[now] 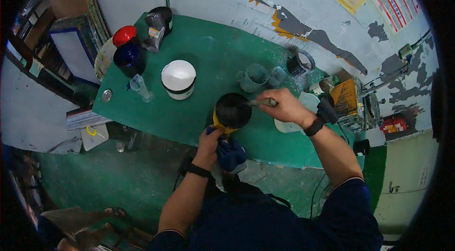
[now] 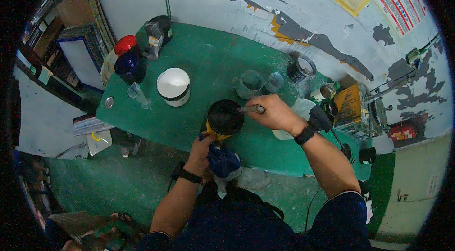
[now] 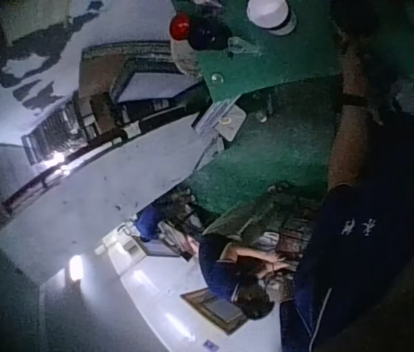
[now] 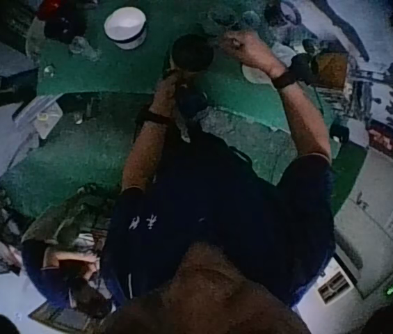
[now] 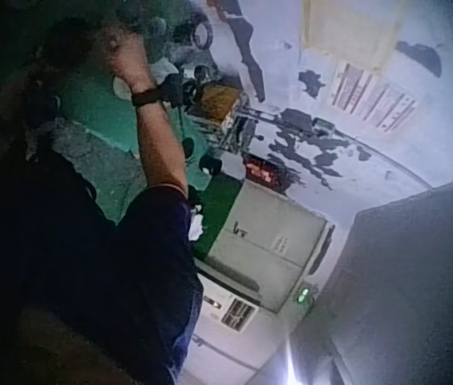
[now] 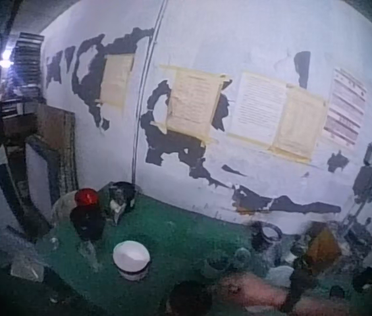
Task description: The recorder mixes black paint from a container into a cup with a liquid, using a brush to stir.
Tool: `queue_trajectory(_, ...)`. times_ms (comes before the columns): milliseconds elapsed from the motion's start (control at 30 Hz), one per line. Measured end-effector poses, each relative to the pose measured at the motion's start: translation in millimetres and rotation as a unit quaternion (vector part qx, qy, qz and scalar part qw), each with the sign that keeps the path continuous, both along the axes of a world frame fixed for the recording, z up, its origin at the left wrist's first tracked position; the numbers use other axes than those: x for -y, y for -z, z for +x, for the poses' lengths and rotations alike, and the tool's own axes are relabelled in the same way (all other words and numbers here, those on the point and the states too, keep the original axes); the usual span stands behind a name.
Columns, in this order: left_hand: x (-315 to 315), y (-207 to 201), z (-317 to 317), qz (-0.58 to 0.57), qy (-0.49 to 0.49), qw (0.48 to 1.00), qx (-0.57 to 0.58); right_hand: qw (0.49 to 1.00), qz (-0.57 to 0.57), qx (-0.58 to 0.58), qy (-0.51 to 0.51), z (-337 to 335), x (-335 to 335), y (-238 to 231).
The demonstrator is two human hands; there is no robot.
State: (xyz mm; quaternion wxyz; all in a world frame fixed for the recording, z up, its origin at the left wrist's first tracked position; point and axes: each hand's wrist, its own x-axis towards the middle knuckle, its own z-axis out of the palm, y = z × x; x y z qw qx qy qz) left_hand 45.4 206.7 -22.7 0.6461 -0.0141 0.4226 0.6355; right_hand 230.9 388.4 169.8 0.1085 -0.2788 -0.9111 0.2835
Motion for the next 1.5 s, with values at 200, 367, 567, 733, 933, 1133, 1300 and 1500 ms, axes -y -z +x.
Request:
queue_trajectory(200, 0.6, 8.3, -1.0, -0.007, -0.004, 1.000, 0.026, 0.935, -0.297, 0.012, 0.193, -0.8, 12.0, -8.2)
queue_trajectory(367, -1.2, 3.4, 0.6, -0.011, 0.006, 1.000, 0.025, 0.865, -0.400, -0.138, 0.270, 12.4, 9.3, 14.3)
queue_trajectory(567, -0.9, 0.3, -0.1, -0.011, 0.003, 1.000, 0.006, 0.996, -0.028, -0.084, 0.028, 6.9, -0.3, 4.1)
queue_trajectory(733, -0.4, -2.4, -1.0, -0.021, 0.011, 1.000, 0.004, 0.987, -0.130, 0.049, 0.075, 1.2, 0.8, -14.9)
queue_trajectory(933, -0.3, 12.3, 0.1, -0.009, -0.003, 1.000, -0.002, 0.885, -0.389, -0.045, 0.253, -7.0, 11.8, -3.8)
queue_trajectory(1133, 1.9, 11.2, -0.6, 0.010, 0.006, 1.000, 0.013, 0.953, -0.237, -0.095, 0.162, -0.2, -0.9, -3.3)
queue_trajectory(1300, 0.7, 15.3, -0.1, 0.018, 0.004, 1.000, 0.018, 1.000, -0.013, 0.002, -0.006, 4.3, -8.8, -3.9)
queue_trajectory(1500, 0.7, 18.4, -1.9, 0.007, 0.008, 1.000, 0.028, 0.924, -0.326, 0.017, 0.198, 0.9, 5.6, -6.7)
